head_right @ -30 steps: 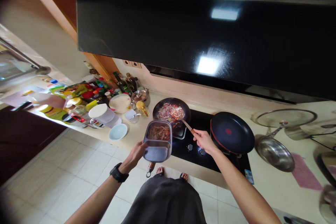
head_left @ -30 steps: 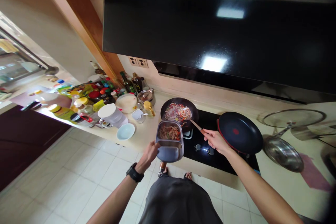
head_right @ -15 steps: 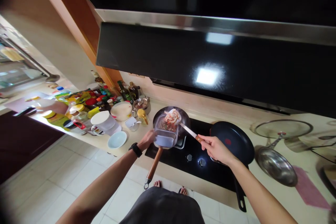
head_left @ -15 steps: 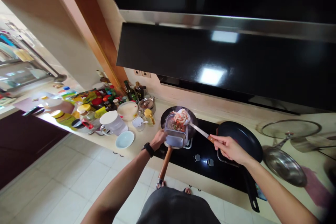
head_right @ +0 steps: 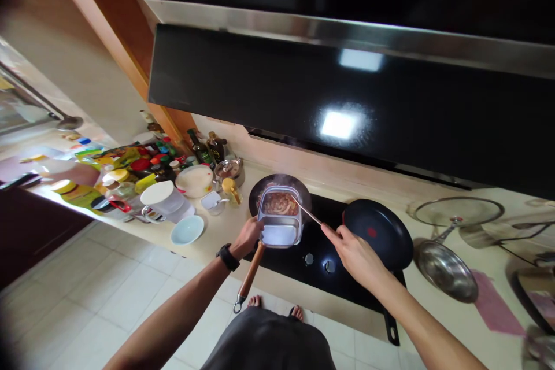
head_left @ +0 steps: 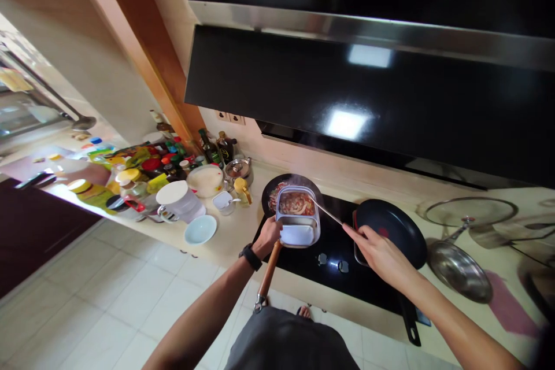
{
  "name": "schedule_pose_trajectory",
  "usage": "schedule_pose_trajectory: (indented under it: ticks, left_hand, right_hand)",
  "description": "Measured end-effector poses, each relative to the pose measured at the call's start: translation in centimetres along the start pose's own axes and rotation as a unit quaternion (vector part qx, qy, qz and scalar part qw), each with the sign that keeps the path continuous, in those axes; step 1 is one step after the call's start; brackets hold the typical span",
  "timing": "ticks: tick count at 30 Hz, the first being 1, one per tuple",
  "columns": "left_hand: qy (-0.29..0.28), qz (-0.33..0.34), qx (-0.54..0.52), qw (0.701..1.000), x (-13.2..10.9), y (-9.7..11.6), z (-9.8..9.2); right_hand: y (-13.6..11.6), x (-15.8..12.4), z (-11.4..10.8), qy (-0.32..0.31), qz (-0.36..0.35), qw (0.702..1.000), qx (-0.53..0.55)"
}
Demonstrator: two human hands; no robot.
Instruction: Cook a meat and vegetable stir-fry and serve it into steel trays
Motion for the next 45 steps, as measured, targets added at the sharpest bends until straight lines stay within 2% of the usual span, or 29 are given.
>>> schedule_pose_trajectory:
  ticks: [5, 10, 17, 21, 28, 34, 38, 45]
  left_hand:
    - [0.05, -0.003, -0.005, 0.999, -0.1, 0.4, 0.5]
    - [0.065, -0.009, -0.043, 0.997, -0.6, 0.4, 0.7]
    - [0.063, 0.02, -0.005, 0.998, -1.6, 0.8, -1.3]
    - [0.059, 0.039, 0.019, 0.997, -2.4, 1.3, -2.1]
    - [0.056, 0.025, 0.024, 0.998, -4.0, 2.0, -2.8]
    - [0.073, 0.039, 0.008, 0.997, -5.0, 2.1, -3.9]
    - [0.079, 0.02, -0.01, 0.997, -5.6, 1.7, -4.6]
    - [0.081, 0.019, -0.014, 0.996, -6.2, 1.7, -5.3]
  right_hand:
    - [-0.8, -0.5, 0.2, 0.033, -0.006, 0.999, 0.022]
    - [-2.2, -1.1, 1.6, 0.032, -0.028, 0.998, 0.052]
    - [-2.1, -2.9, -0.5, 0.043, 0.001, 0.99, 0.135]
    - [-2.9, -2.2, -0.9, 0.001, -0.003, 0.987, 0.162]
    - [-3.6, -1.2, -0.5, 0.006, 0.014, 0.982, 0.187]
    - [-5.0, -1.6, 0.7, -0.006, 0.001, 0.979, 0.202]
    - [-5.8, -1.9, 1.6, 0.014, 0.014, 0.978, 0.209]
    - [-5.9, -2.0, 3.8, 0.027, 0.031, 0.964, 0.262]
Point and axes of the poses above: each hand's wrist, its own x-axis towards the middle knuckle, its own z-axis out of the palm, y = z × x, the point moved 2 cm from there along x, towards the middle knuckle, and after that the axes turned 7 degrees about z, right-handed, at the moved point
